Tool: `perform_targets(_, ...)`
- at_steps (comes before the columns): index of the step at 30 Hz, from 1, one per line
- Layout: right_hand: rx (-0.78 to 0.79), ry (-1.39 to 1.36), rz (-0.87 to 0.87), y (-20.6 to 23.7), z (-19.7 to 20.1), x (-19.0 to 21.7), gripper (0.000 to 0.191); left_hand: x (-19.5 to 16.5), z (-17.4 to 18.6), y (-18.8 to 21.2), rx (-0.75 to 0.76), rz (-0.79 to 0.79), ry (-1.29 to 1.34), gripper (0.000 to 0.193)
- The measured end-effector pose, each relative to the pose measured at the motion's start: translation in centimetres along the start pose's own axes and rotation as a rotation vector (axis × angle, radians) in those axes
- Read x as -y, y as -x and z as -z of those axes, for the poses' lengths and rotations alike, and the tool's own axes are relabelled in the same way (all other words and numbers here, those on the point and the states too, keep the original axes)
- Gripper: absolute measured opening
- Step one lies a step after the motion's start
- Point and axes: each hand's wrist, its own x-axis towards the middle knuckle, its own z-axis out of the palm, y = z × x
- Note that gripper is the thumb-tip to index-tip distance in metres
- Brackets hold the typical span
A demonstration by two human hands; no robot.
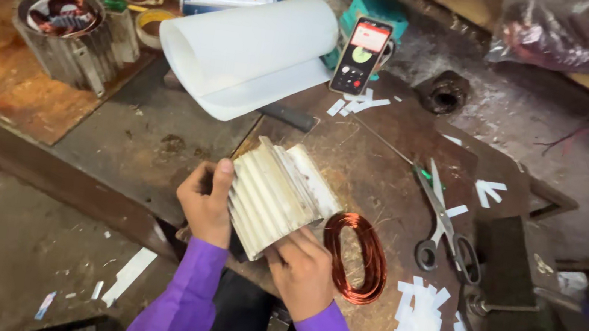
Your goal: The person winds copper wire around a cylindrical metal component with slots, using a screwdriver to push the wire into the slots. The person also uses small white insulating strips to separate layers of wire.
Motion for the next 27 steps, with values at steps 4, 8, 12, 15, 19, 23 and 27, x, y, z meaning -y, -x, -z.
perform_targets(4, 0.003, -0.029, -0.003, -0.5, 0.2, 0.2, 0.03, -0.3, 0.0, 0.1, 0.028, -0.01, -0.002, 0.036)
perform_targets(8, -0.058, 0.021, -0.038, 0.0, -0.2, 0.8, 0.029, -0.5, 0.2, 0.5, 0.004, -0.005, -0.029, 0.036)
perform_targets(12, -0.113, -0.03, -0.063, 1.5, 0.0, 1.5, 0.025, -0.6, 0.2, 1.1, 0.042, -0.027, -0.01, 0.04)
perform_targets(15, -0.116, -0.218, -0.294, 3.5, 1.8, 2.4, 0.013, -1.1, 0.0, 1.1, 0.056, -0.009, -0.013, 0.04)
perform_targets(19, -0.222, 0.009, -0.429, 5.1, 5.7, 2.3, 0.015, -2.8, 0.5, 1.7, 0.034, -0.004, -0.08, 0.033)
perform_targets(23, -0.162, 0.123, -0.573, 4.9, 9.0, 0.0, 0.016, -4.7, 2.9, 7.1, 0.013, -0.229, -0.262, 0.031)
perform_targets(27, 0.064, 0.193, -0.485, 3.7, 10.6, -3.5, 0.023, -4.8, 4.8, 15.4, -0.004, -0.005, -0.2, 0.02)
